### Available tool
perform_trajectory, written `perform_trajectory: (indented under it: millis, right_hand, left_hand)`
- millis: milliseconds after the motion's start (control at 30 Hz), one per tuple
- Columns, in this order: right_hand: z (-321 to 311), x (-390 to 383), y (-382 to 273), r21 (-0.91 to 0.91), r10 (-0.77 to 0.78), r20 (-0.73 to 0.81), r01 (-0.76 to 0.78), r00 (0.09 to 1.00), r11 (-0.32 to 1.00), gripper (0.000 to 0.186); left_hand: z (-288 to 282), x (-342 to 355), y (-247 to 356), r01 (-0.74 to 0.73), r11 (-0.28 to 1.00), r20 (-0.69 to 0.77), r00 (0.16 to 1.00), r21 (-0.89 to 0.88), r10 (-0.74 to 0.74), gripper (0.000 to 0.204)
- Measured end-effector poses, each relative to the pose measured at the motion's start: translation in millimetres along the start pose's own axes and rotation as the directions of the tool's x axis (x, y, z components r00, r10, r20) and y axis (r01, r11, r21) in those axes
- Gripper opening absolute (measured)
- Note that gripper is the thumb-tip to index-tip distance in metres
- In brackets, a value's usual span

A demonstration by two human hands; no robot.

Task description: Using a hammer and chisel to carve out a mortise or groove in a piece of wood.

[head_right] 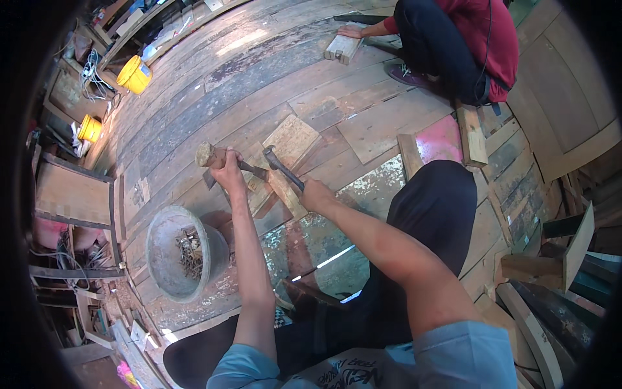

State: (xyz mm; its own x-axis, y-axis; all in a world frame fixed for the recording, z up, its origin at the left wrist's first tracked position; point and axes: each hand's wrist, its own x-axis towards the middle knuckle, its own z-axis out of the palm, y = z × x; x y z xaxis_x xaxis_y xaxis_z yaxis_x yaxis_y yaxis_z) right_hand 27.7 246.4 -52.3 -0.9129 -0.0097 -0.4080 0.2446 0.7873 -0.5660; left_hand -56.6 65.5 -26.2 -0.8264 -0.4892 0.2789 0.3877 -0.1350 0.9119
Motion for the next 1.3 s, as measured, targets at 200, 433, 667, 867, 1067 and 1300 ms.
perform_trajectory:
  millis: [200, 433, 667, 867, 1067, 1300]
  right_hand:
    - [-2.3, -3.9, -5.5, 0.041, 0.012, -0.010, -0.011, 1.000, 0.999, 0.029]
    - [-13.0, -7.0, -12.4, 0.018, 0.052, 0.140, -0.055, 0.989, 0.998, 0.045]
    - [-10.4, -11.8, -14.8, 0.057, 0.003, -0.004, -0.003, 1.000, 0.998, 0.029]
    - [-11.0, -10.9, -14.1, 0.061, 0.011, 0.024, -0.013, 1.000, 0.998, 0.029]
    - [-17.3, -14.0, -20.1, 0.029, 0.039, 0.070, -0.041, 0.997, 0.999, 0.032]
    - [-18.5, -9.4, -17.7, -0.036, 0.056, 0.158, -0.051, 0.986, 0.998, 0.042]
  left_hand:
    - [-0.8, 5.9, -4.0, -0.008, 1.000, -0.017, 1.000, 0.029, 0.008, 0.009]
    - [-0.2, 12.7, -7.1, -0.020, 0.998, 0.018, 1.000, 0.052, 0.019, 0.009]
    - [4.3, 18.1, -10.4, -0.041, 0.992, 0.057, 0.998, 0.117, 0.035, 0.010]
    - [5.4, 15.4, -9.8, -0.057, 0.985, 0.067, 0.997, 0.163, 0.047, 0.009]
    - [-1.6, 11.6, -9.8, -0.021, 0.997, 0.037, 0.999, 0.076, 0.019, 0.008]
    - [-2.8, 5.9, -11.1, -0.050, 0.997, 0.118, 0.992, 0.057, 0.043, 0.008]
